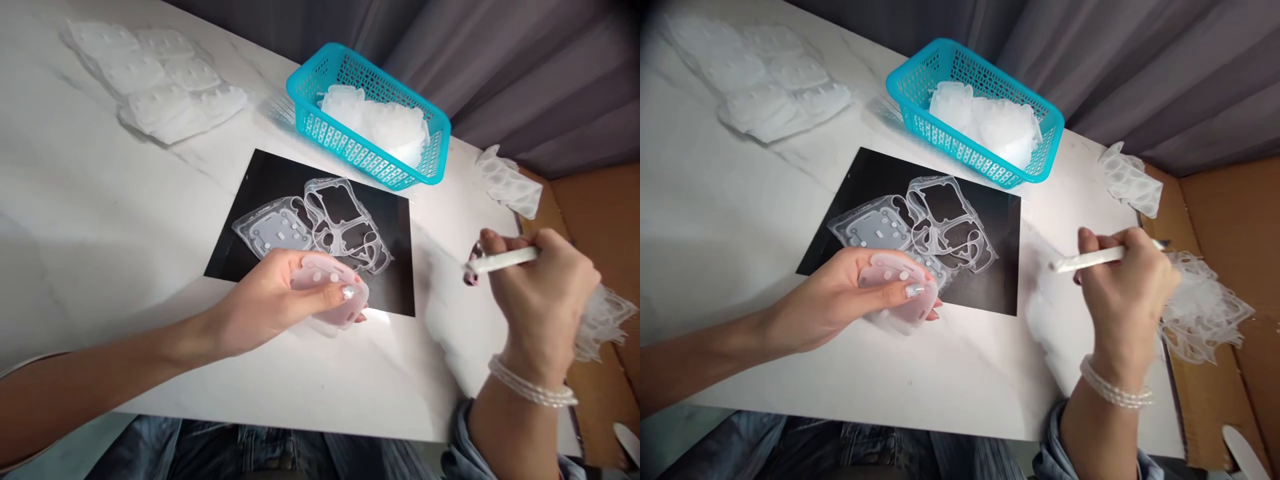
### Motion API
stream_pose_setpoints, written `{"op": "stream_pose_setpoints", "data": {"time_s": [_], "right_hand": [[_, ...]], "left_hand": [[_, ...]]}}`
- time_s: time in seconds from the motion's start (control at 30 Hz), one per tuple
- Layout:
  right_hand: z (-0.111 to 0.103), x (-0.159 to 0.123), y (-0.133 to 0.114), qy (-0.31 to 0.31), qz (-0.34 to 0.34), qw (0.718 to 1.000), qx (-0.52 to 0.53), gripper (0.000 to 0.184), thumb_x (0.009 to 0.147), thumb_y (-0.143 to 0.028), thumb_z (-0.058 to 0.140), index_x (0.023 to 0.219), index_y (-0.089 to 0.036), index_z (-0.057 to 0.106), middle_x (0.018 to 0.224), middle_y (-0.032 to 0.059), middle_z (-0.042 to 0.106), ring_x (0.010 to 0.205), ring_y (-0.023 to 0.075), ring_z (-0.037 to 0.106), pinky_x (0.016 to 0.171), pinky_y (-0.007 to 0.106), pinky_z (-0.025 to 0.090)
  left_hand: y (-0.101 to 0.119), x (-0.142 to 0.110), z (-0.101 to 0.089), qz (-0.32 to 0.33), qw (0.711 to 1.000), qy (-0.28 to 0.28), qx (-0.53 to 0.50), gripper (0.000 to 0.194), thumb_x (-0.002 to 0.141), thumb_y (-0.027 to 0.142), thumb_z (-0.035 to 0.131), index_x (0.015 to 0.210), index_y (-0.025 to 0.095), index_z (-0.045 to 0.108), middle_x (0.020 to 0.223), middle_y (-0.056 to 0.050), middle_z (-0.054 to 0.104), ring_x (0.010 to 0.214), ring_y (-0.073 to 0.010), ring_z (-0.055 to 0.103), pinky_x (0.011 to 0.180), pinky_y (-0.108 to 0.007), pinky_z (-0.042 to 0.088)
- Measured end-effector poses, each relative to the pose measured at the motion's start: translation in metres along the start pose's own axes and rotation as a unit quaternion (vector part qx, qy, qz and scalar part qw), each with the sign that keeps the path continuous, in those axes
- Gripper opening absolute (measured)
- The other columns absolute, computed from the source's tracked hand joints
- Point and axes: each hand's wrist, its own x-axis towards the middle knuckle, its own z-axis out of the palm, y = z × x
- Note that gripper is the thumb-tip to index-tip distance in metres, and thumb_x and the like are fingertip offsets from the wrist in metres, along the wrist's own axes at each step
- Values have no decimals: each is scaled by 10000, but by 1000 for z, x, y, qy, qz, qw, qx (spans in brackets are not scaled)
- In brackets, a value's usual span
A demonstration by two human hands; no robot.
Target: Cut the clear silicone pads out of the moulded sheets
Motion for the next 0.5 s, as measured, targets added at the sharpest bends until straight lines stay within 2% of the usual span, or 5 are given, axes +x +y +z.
{"op": "stream_pose_setpoints", "data": {"time_s": [0.03,0.1,0.2,0.33,0.5], "right_hand": [[3,11,17,-27,31,997,-69,359,769,-400,684,651,-277,368,549,1,465,618,250,544,679,415,393],[9,26,44,-97,96,984,-113,397,743,-513,666,700,-292,339,564,-25,387,528,202,401,617,416,366],[17,34,64,-157,161,970,-93,504,680,-630,662,748,-293,293,615,-35,359,512,165,316,583,405,349],[26,36,65,-213,157,960,-88,495,689,-575,661,784,-279,275,630,-31,354,542,170,330,623,399,359],[32,35,65,-235,94,962,-100,344,775,-409,568,817,-266,258,622,-36,318,603,222,431,705,419,360]], "left_hand": [[0,0,0,-2,1000,-1,1,143,866,297,677,899,160,696,840,-32,741,874,-192,732,773,-264,567],[1,0,1,-14,1000,7,10,125,851,278,693,873,156,698,825,-30,733,890,-195,725,794,-276,563],[5,0,3,-29,999,25,29,90,840,236,692,821,148,697,798,-34,724,887,-198,720,792,-286,562],[8,-1,4,-23,997,36,68,97,846,244,679,810,155,699,804,-40,725,859,-195,716,752,-284,559],[8,1,3,-12,994,46,94,94,849,221,662,797,155,703,779,-36,722,825,-184,711,725,-271,558]]}}
